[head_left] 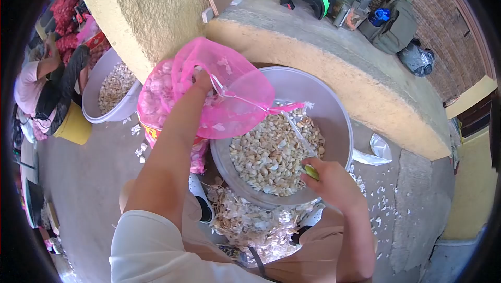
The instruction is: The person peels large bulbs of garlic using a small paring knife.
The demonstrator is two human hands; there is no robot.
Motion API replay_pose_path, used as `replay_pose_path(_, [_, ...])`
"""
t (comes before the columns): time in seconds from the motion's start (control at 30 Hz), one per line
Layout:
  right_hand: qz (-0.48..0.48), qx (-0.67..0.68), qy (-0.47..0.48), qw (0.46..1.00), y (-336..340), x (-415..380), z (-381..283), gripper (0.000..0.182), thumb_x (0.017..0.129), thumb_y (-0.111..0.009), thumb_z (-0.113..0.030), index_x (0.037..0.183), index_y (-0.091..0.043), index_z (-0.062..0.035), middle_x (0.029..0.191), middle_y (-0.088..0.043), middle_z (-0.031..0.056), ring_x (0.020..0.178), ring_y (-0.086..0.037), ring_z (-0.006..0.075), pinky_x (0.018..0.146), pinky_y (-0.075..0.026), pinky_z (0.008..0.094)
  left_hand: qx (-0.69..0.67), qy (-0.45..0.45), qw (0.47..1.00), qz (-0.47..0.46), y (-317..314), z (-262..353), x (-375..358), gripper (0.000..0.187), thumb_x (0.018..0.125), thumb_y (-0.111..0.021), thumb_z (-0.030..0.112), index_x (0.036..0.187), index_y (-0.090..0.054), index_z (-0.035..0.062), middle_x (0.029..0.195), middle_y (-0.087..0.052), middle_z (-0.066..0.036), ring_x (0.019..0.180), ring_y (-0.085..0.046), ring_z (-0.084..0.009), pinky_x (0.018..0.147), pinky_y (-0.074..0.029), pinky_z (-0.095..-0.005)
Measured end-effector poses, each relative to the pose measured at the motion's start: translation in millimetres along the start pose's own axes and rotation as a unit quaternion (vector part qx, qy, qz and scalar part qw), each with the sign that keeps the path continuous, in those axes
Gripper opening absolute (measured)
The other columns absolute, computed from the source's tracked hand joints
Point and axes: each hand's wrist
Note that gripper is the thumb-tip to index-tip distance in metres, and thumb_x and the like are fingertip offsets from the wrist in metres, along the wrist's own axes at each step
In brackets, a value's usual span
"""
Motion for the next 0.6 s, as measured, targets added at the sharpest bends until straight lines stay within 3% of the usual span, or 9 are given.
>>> replay_pose_path(0.3, [0.013,0.014,-0.018,1.0,5,-8,0,0.028,0.078,-0.057,-0.022,0.099,-0.056,-0.0032,0.076,-0.058,0.0216,0.075,-0.056,0.0375,0.066,-0.043,0.0427,-0.122,-0.009,0.987,0.104,117,-2,-78,0.036,0.066,-0.06,0.029,0.095,-0.06,0.0068,0.096,-0.059,-0.018,0.093,-0.056,-0.0291,0.075,-0.042,-0.0433])
replay_pose_path(0.5, [0.038,-0.002,-0.001,0.999,0,-9,0,0.029,0.077,-0.06,-0.019,0.099,-0.057,-0.0008,0.065,-0.055,0.0195,0.062,-0.055,0.0315,0.059,-0.042,0.0359,-0.317,-0.072,0.945,0.021,229,5,-159,0.043,0.06,-0.068,0.021,0.096,-0.054,0.0015,0.093,-0.058,-0.018,0.089,-0.056,-0.0298,0.075,-0.045,-0.0343])
replay_pose_path(0.6, [0.01,0.013,0.007,1.0,1,-13,-10,0.028,0.077,-0.061,-0.019,0.097,-0.057,-0.0005,0.062,-0.053,0.0178,0.057,-0.053,0.0268,0.058,-0.041,0.0337,-0.308,0.002,0.951,0.0,280,10,-208,0.046,0.059,-0.069,0.015,0.098,-0.051,0.0018,0.093,-0.056,-0.018,0.087,-0.055,-0.0313,0.076,-0.045,-0.0365])
Point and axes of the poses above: each hand's wrist, its own x-axis towards the middle knuckle, its own y-axis out of the back of the hand, z = x × y
